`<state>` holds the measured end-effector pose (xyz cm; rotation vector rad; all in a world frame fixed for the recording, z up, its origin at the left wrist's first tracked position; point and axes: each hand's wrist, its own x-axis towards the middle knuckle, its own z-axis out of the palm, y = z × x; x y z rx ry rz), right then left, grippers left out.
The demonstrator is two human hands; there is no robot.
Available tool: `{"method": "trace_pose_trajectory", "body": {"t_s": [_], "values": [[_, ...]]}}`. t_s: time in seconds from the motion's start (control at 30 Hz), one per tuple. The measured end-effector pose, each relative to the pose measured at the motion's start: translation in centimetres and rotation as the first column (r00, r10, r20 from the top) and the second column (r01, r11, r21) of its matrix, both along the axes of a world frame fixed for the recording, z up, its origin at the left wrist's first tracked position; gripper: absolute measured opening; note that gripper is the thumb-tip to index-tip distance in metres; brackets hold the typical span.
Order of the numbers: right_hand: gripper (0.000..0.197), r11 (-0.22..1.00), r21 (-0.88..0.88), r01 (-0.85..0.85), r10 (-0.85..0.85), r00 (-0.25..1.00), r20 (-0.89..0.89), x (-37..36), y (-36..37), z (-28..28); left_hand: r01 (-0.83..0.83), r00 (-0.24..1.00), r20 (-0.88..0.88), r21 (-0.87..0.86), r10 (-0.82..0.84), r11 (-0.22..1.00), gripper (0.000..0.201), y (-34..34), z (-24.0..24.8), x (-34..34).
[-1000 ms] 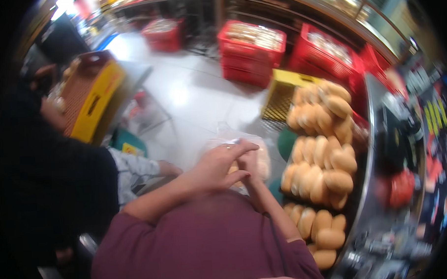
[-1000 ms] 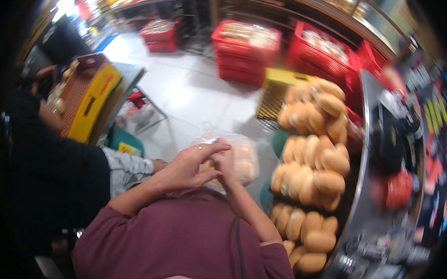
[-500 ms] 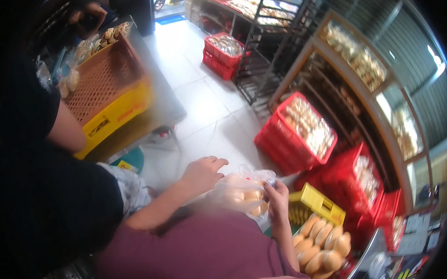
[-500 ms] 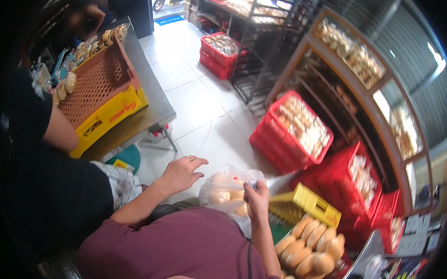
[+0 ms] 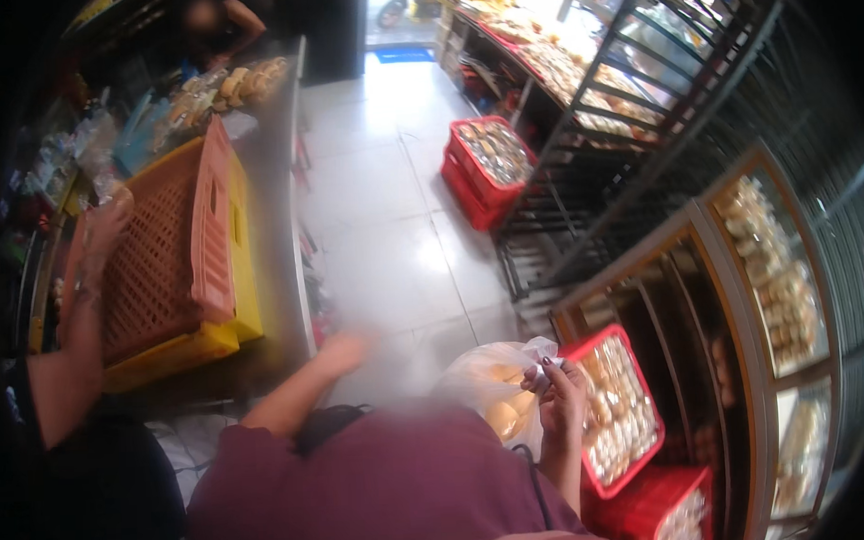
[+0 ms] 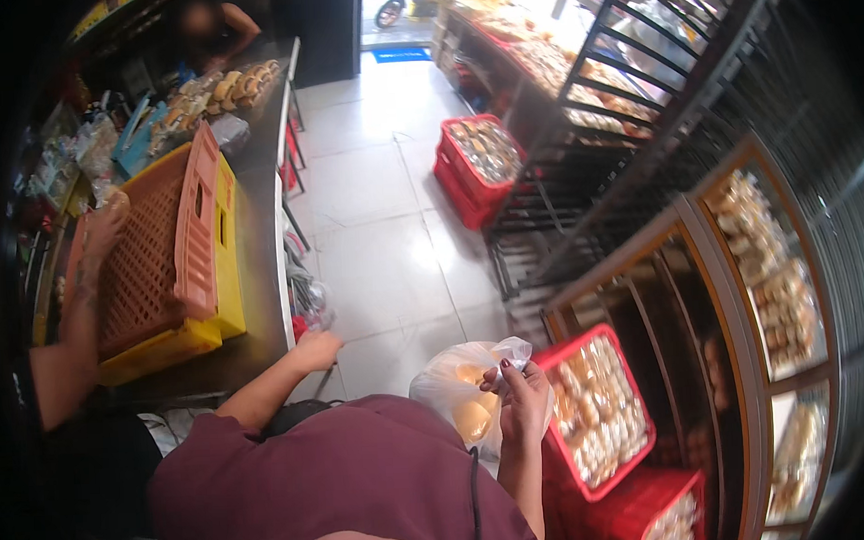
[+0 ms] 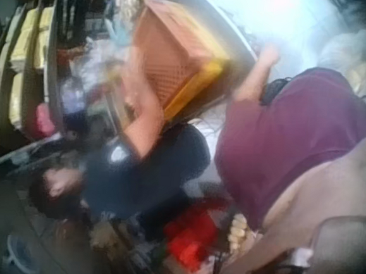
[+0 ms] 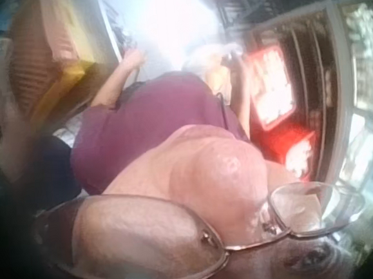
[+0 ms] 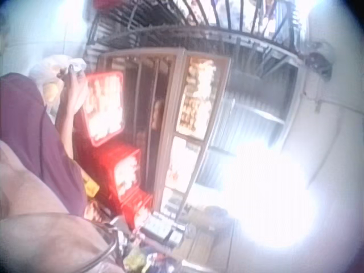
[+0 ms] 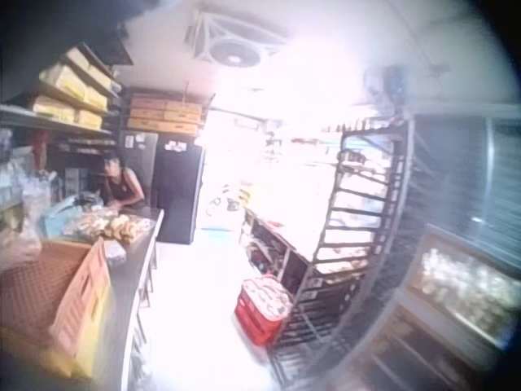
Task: The person packs various bakery items, including buns and hot dog buns, into plastic bags. They retrieve items from red crates and a display counter, place them into bags, and hand the bags to a customer. The person also handles cash and returns change.
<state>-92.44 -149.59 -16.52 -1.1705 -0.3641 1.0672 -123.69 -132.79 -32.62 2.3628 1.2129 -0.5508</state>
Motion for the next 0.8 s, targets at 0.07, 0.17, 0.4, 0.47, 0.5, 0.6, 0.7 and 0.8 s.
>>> {"method": "trace_pose_trajectory", "body": {"t_s": [0.07,0.17,0.4,0.47,0.5,0.6,0.7,0.8], "values": [[0.013,0.996,0.003,-0.087,0.087,0.994,-0.062,3.3,5.7,-1.3,-0.096,0.987,-0.135,-0.095,0.083,0.991,0.038,1.5,-4.1,-4.4],[0.014,0.99,0.026,-0.138,0.14,0.986,-0.094,6.8,14.3,-1.9,-0.09,0.995,-0.063,-0.262,0.076,0.961,0.046,3.8,-8.8,-7.0],[0.015,0.984,-0.016,-0.178,0.178,0.984,0.008,11.9,35.9,-2.6,-0.439,0.833,0.026,-0.576,0.552,0.689,0.038,14.9,-15.3,-4.0],[0.015,0.974,0.046,-0.221,0.221,0.975,-0.003,13.0,43.3,-1.9,-0.449,0.862,-0.028,-0.504,0.506,0.738,0.039,21.7,-16.2,-2.3],[0.015,0.977,0.03,-0.211,0.211,0.977,-0.01,13.2,46.5,-1.6,-0.452,0.874,-0.059,-0.463,0.482,0.763,0.04,24.7,-16.2,-1.9],[0.015,0.988,0.002,-0.157,0.157,0.988,0.015,13.6,55.9,0.6,-0.47,0.872,-0.024,-0.318,0.489,0.823,0.043,36.7,-15.8,-1.0],[0.014,0.986,0.051,-0.157,0.157,0.988,0.004,15.9,64.7,1.7,-0.568,0.781,0.171,-0.207,0.601,0.797,0.042,49.0,-14.5,-0.2],[0.015,0.987,0.048,-0.15,0.153,0.986,-0.066,15.9,73.1,2.8,-0.662,0.69,0.233,-0.177,0.685,0.728,0.042,59.8,-12.9,-0.1]]}}
